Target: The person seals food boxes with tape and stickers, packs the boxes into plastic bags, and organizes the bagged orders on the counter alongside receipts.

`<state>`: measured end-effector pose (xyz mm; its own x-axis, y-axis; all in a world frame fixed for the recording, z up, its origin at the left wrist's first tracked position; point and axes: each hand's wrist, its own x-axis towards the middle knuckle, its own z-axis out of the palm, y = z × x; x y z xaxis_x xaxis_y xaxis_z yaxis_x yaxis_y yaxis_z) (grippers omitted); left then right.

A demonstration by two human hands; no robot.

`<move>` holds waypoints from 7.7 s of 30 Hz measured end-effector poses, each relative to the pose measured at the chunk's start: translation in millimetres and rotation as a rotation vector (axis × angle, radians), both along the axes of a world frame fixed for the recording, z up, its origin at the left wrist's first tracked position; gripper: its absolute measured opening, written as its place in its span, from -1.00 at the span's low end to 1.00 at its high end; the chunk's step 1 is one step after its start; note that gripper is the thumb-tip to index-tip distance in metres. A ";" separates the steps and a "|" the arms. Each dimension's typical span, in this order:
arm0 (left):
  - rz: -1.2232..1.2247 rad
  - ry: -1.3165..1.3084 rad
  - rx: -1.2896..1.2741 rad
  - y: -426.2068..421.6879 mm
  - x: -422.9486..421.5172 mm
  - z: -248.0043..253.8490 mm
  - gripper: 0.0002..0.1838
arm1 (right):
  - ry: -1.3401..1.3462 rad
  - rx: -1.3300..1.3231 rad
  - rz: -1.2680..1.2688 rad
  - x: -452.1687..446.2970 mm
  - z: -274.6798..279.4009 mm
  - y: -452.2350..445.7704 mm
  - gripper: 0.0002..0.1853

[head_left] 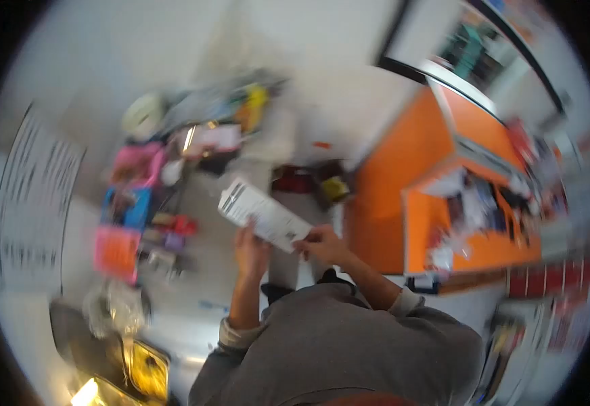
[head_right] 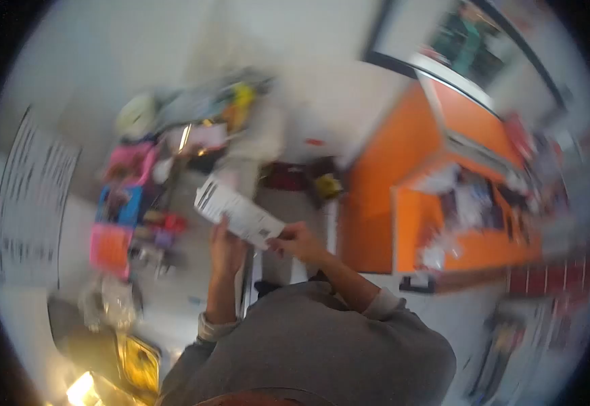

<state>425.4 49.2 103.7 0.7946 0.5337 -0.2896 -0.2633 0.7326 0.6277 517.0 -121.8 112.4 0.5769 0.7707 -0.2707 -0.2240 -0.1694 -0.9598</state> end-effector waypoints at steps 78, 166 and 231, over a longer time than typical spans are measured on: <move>-0.591 -0.994 0.826 -753.6 444.1 313.5 -0.10 | -1.223 -0.187 -1.199 431.0 162.4 -742.4 -0.70; -0.654 0.028 1.620 -734.8 540.1 212.0 -0.39 | -1.925 -1.689 -0.915 686.4 283.2 -987.4 -0.52; -0.474 0.113 1.720 -639.2 374.3 27.3 -0.46 | -1.228 -0.594 -0.288 537.1 -35.2 -597.9 -0.40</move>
<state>799.7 -590.0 131.0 0.9724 0.0187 0.2324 -0.1513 -0.7081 0.6898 1054.1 -719.7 77.2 0.7980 0.5351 0.2773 0.6026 -0.7083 -0.3677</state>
